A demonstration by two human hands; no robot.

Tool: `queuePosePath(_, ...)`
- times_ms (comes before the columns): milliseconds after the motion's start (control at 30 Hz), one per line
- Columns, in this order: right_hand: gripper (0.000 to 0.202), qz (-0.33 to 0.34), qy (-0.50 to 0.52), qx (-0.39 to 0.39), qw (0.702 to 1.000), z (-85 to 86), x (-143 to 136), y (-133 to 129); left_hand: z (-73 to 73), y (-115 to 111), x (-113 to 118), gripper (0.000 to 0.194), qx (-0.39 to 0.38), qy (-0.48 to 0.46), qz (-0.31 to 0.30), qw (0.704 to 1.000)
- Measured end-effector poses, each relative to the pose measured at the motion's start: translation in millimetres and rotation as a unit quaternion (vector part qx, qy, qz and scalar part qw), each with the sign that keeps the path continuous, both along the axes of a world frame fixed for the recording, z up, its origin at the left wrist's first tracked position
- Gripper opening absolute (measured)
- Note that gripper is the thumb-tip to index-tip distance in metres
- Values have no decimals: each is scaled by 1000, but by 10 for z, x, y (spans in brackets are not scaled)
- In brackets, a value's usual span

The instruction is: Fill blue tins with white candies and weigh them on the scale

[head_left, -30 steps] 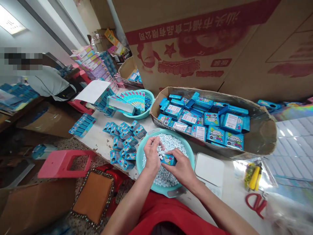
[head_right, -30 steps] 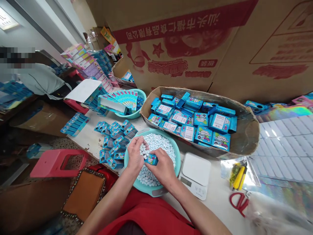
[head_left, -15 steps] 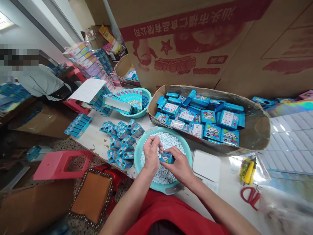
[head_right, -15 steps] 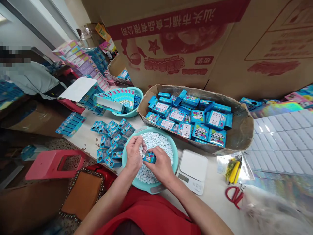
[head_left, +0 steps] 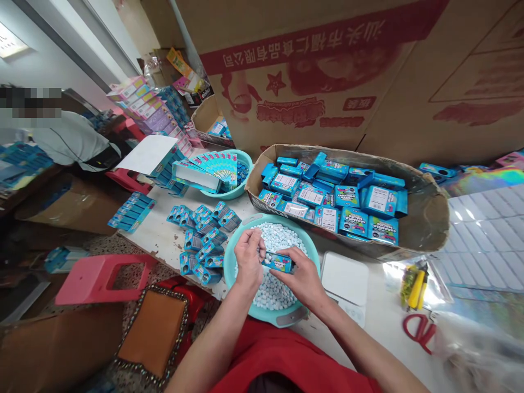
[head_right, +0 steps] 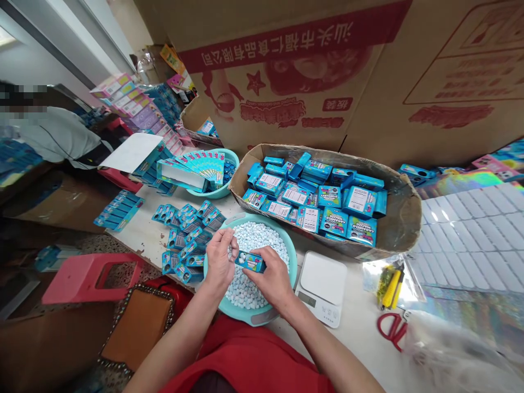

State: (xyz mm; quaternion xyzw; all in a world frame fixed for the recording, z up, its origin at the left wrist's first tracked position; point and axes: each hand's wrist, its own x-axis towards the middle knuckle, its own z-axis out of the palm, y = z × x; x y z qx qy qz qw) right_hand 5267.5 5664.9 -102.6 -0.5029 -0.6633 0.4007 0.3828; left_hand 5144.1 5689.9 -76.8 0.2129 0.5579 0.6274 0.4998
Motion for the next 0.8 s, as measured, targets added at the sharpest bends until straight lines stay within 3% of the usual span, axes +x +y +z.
queuePosePath(100, 22, -8, -6, -10, 1000, -3, 36, 14, -120, -63, -98, 25, -6, 80, 9, 997)
queuePosePath(200, 22, -7, -17, -11, 1000, -36, 54, 19, -281, -180, -163, 19, -26, 172, -111, 978)
queuePosePath(300, 24, 3, -36, -10, 999, -112, 50, 13, -422, -273, -175, 21, -57, 198, -206, 957)
queuePosePath(500, 25, -11, -6, -44, 999, -155, 178, -87, -658, -274, -324, 18, -104, 301, -166, 933)
queuePosePath(567, 27, -31, 25, -49, 998, -89, 343, -177, -760, -280, -421, 18, -105, 400, -198, 889)
queuePosePath(667, 31, -107, 48, -43, 992, -9, 695, -348, -947, -316, -494, 35, -133, 565, -277, 766)
queuePosePath(733, 35, -189, 35, -43, 980, -40, 943, -441, -1065, -336, -457, 48, -177, 634, -286, 696)
queuePosePath(800, 40, -267, 5, -47, 963, -166, 1153, -487, -1142, -341, -366, 54, -214, 670, -274, 656)
